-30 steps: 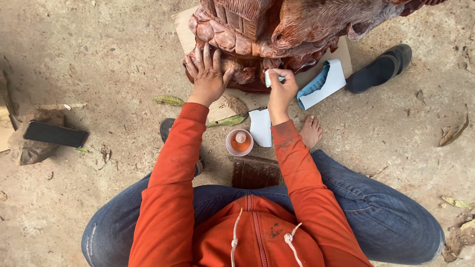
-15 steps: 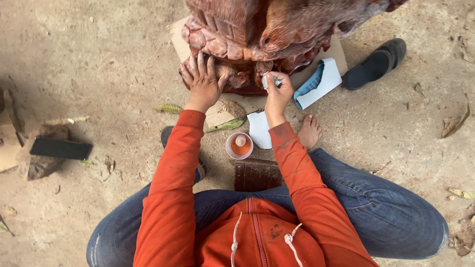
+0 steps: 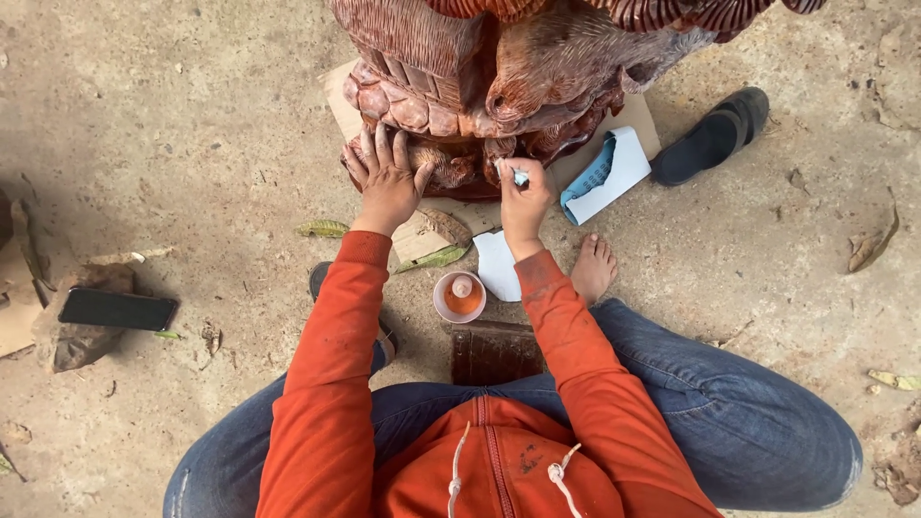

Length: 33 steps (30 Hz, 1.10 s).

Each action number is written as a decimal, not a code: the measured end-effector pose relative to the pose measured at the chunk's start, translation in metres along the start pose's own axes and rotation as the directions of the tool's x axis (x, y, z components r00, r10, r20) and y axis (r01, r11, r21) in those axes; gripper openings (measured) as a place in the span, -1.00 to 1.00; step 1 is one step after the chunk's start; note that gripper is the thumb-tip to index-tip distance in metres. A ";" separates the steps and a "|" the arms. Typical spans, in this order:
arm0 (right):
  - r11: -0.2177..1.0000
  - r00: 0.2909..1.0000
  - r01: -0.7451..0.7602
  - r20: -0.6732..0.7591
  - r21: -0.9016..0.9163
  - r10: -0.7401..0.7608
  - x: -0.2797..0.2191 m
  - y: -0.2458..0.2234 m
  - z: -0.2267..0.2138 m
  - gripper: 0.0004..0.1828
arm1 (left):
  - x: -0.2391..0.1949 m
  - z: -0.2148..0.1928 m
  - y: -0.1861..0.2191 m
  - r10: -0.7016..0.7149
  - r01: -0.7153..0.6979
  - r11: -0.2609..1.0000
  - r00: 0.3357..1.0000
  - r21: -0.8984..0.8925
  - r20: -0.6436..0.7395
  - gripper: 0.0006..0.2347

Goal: A person sitting on the floor applies a liquid finish or polish to a large wooden sculpture using a small cloth.

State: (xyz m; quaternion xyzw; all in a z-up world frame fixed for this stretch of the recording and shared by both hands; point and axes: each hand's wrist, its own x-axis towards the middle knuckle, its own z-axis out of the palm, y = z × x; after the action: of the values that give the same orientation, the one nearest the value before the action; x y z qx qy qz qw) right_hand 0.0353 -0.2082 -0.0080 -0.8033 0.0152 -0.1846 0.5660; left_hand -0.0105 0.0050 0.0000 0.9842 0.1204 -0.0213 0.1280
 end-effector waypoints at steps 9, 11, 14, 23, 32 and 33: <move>0.998 0.999 0.035 0.018 -0.046 -0.034 -0.008 0.018 -0.008 -0.93 | 0.000 -0.001 0.000 0.000 0.000 1.000 1.000 0.013 0.005 -0.33; 0.987 0.991 0.135 -0.009 -0.090 -0.137 -0.003 0.009 -0.004 -0.90 | 0.001 -0.001 0.001 0.002 -0.003 1.000 1.000 0.014 0.010 -0.34; 0.972 0.975 0.222 0.038 -0.076 -0.219 0.002 0.014 0.002 -0.88 | -0.001 -0.003 0.002 -0.001 0.001 1.000 1.000 0.014 0.016 -0.34; 0.996 0.996 -0.081 -0.037 0.022 0.082 0.005 0.002 -0.009 -0.88 | 0.004 0.015 -0.014 0.000 0.000 1.000 0.999 0.021 0.033 -0.36; 0.797 0.876 -0.476 0.124 0.371 0.465 0.006 0.015 0.007 -0.89 | 0.001 0.010 -0.011 -0.015 0.014 1.000 0.999 0.022 0.029 -0.35; 0.798 0.878 -0.473 0.122 0.373 0.463 0.007 0.015 0.009 -0.89 | 0.001 0.010 -0.011 -0.012 0.012 1.000 1.000 0.021 0.026 -0.35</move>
State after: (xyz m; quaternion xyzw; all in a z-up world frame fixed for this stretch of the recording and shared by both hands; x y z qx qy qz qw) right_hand 0.0470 -0.2073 -0.0225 -0.6471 0.1689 -0.0286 0.7430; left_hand -0.0120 0.0130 -0.0120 0.9844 0.1243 -0.0362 0.1190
